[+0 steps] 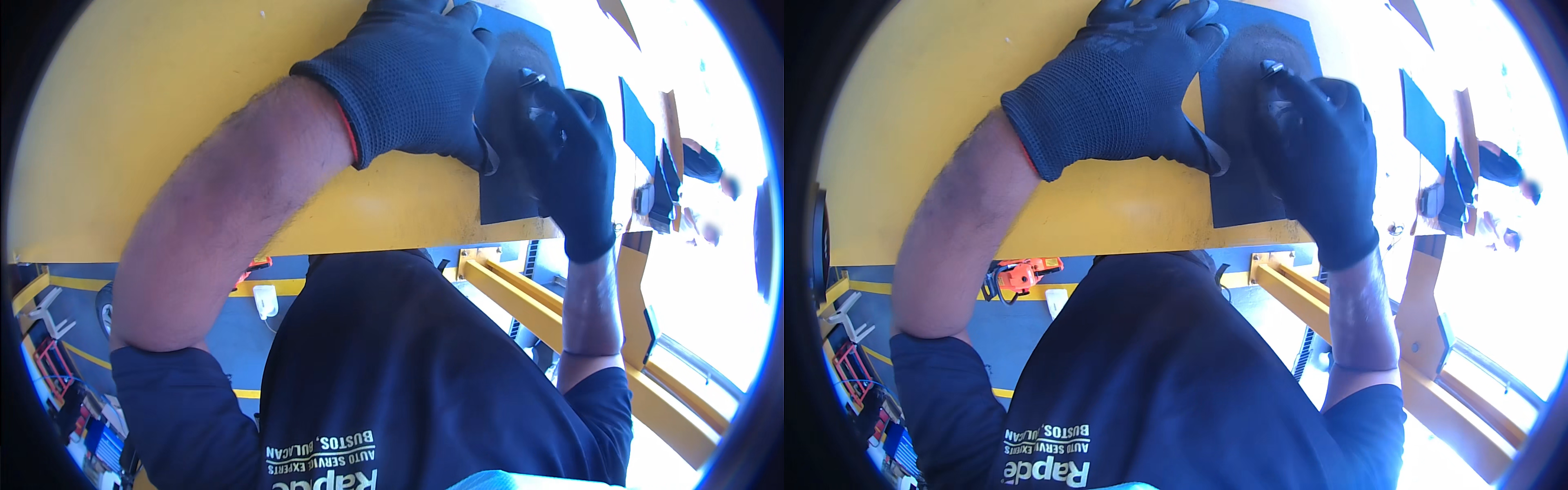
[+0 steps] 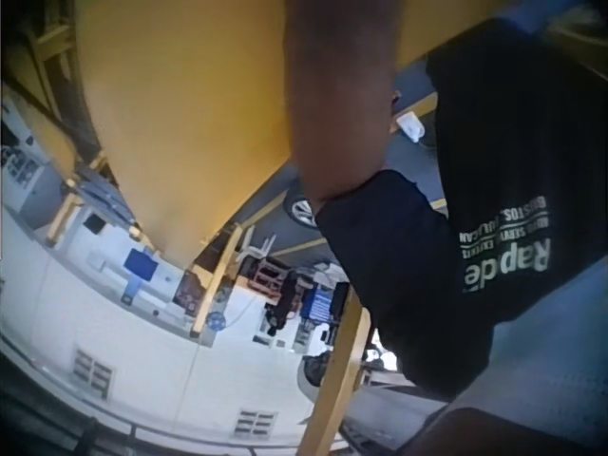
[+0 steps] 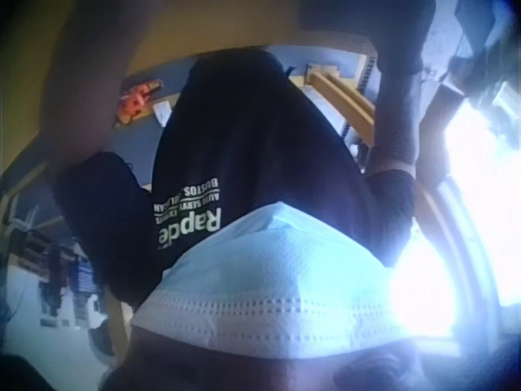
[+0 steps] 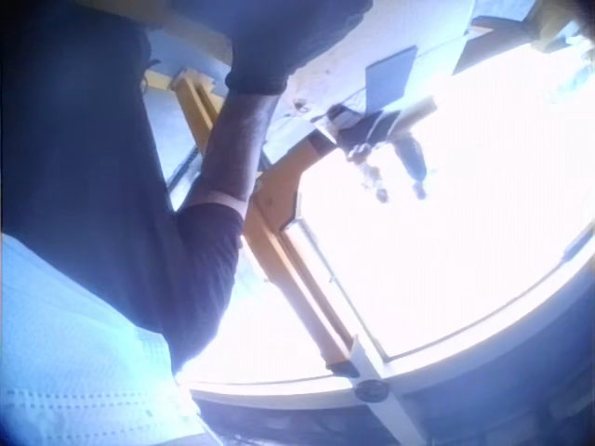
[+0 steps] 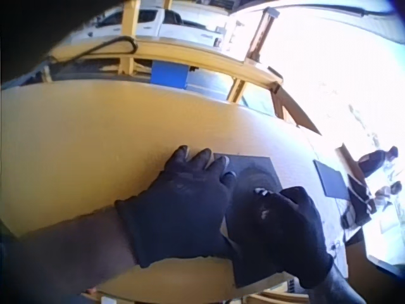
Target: The person sands several brake pads on a yellow workbench using a dark abrasive sheet. They repeatedly flip and reposition each pad to sand multiple surfaces, then place the finished pads into a cardboard box.
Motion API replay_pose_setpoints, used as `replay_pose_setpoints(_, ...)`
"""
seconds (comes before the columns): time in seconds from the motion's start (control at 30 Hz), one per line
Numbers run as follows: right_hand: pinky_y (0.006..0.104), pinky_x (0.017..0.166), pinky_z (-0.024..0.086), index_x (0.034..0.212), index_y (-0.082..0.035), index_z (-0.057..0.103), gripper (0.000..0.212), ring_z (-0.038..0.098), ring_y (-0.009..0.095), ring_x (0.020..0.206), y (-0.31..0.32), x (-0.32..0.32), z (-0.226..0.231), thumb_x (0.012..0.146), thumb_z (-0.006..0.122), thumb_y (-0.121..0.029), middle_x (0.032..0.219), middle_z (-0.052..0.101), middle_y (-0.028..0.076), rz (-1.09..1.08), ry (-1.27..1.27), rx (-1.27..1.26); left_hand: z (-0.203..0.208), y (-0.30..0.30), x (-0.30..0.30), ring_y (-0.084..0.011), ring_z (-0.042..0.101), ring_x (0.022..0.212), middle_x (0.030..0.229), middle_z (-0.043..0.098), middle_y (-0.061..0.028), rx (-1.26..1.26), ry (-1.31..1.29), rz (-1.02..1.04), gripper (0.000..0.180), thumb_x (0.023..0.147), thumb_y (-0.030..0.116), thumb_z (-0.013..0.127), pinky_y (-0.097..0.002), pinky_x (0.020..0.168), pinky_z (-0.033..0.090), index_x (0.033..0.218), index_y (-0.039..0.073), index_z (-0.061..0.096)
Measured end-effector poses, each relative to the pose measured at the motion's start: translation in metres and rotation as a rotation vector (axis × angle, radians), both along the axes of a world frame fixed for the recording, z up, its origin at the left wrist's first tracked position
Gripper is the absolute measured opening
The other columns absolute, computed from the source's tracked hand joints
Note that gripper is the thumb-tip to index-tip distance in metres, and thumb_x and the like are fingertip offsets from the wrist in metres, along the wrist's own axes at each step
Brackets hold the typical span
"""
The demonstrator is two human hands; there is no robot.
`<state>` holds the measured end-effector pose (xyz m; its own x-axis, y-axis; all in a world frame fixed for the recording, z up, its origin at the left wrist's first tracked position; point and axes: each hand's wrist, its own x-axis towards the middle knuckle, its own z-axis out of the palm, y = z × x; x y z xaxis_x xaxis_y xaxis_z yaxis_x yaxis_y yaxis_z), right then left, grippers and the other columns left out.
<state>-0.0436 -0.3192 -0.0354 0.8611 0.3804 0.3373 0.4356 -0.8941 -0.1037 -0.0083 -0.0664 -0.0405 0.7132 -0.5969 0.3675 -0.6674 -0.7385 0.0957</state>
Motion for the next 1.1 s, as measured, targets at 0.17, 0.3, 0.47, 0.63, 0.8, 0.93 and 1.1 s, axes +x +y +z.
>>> replay_pose_setpoints(0.17,0.0403,0.083,0.059,0.131,-0.017,0.073,0.044,0.072,0.031,0.100,0.002,0.017,-0.003,0.089,0.085,-0.018,0.111,0.070,0.016,0.082,-0.046,0.047,-0.009,-0.003,0.010,-0.0448,0.060,0.125,0.124,0.066,-0.0283,-0.097,0.026,-0.064,0.085,0.078,0.063,0.079,-0.0618,0.109,0.040,0.125,-0.006,0.065)
replay_pose_setpoints(0.3,0.0395,0.085,0.060,0.132,-0.016,0.073,0.043,0.073,0.028,0.101,0.004,0.014,0.005,0.090,0.083,-0.018,0.115,0.071,0.017,0.070,0.027,0.049,0.006,0.005,-0.002,-0.0436,0.063,0.121,0.120,0.068,-0.0269,-0.089,0.087,-0.104,0.076,0.078,0.058,0.081,-0.0603,0.109,0.041,0.119,-0.004,0.068)
replay_pose_setpoints(0.47,0.0353,0.088,0.059,0.134,-0.013,0.074,0.042,0.072,0.025,0.109,-0.014,0.002,0.001,0.092,0.081,-0.013,0.124,0.071,0.013,0.002,0.086,0.059,-0.008,-0.001,0.007,-0.0432,0.065,0.116,0.119,0.068,-0.0274,-0.202,0.003,-0.216,0.069,0.079,0.056,0.081,-0.0594,0.108,0.043,0.114,-0.002,0.070)
replay_pose_setpoints(0.63,0.0372,0.089,0.059,0.135,-0.012,0.073,0.043,0.072,0.026,0.109,-0.019,0.036,-0.006,0.092,0.081,-0.012,0.122,0.072,0.014,0.045,0.125,0.075,0.031,0.006,-0.008,-0.0442,0.065,0.118,0.119,0.068,-0.0289,-0.051,0.299,-0.106,0.066,0.081,0.055,0.078,-0.0602,0.109,0.043,0.113,-0.002,0.070)
replay_pose_setpoints(0.8,0.0387,0.091,0.058,0.135,-0.011,0.073,0.043,0.072,0.027,0.109,-0.004,0.013,0.001,0.092,0.080,-0.012,0.121,0.072,0.014,0.008,0.063,-0.027,0.002,0.001,-0.007,-0.0435,0.065,0.119,0.118,0.068,-0.0285,-0.125,-0.037,-0.077,0.068,0.081,0.057,0.078,-0.0596,0.109,0.044,0.114,-0.003,0.070)
replay_pose_setpoints(0.93,0.0398,0.093,0.058,0.138,-0.011,0.070,0.046,0.072,0.029,0.108,-0.011,0.025,-0.001,0.093,0.079,-0.012,0.120,0.073,0.014,0.047,0.087,0.039,-0.003,0.006,0.002,-0.0429,0.065,0.120,0.120,0.068,-0.0279,-0.183,0.074,-0.128,0.069,0.083,0.057,0.077,-0.0594,0.109,0.044,0.116,-0.003,0.070)
replay_pose_setpoints(1.1,0.0402,0.093,0.058,0.143,-0.011,0.067,0.050,0.072,0.030,0.108,-0.010,0.012,-0.001,0.094,0.077,-0.012,0.120,0.073,0.015,0.040,0.049,-0.029,-0.001,0.003,-0.001,-0.0422,0.063,0.123,0.123,0.067,-0.0270,-0.151,0.054,-0.093,0.075,0.083,0.057,0.078,-0.0589,0.109,0.044,0.123,-0.005,0.066)
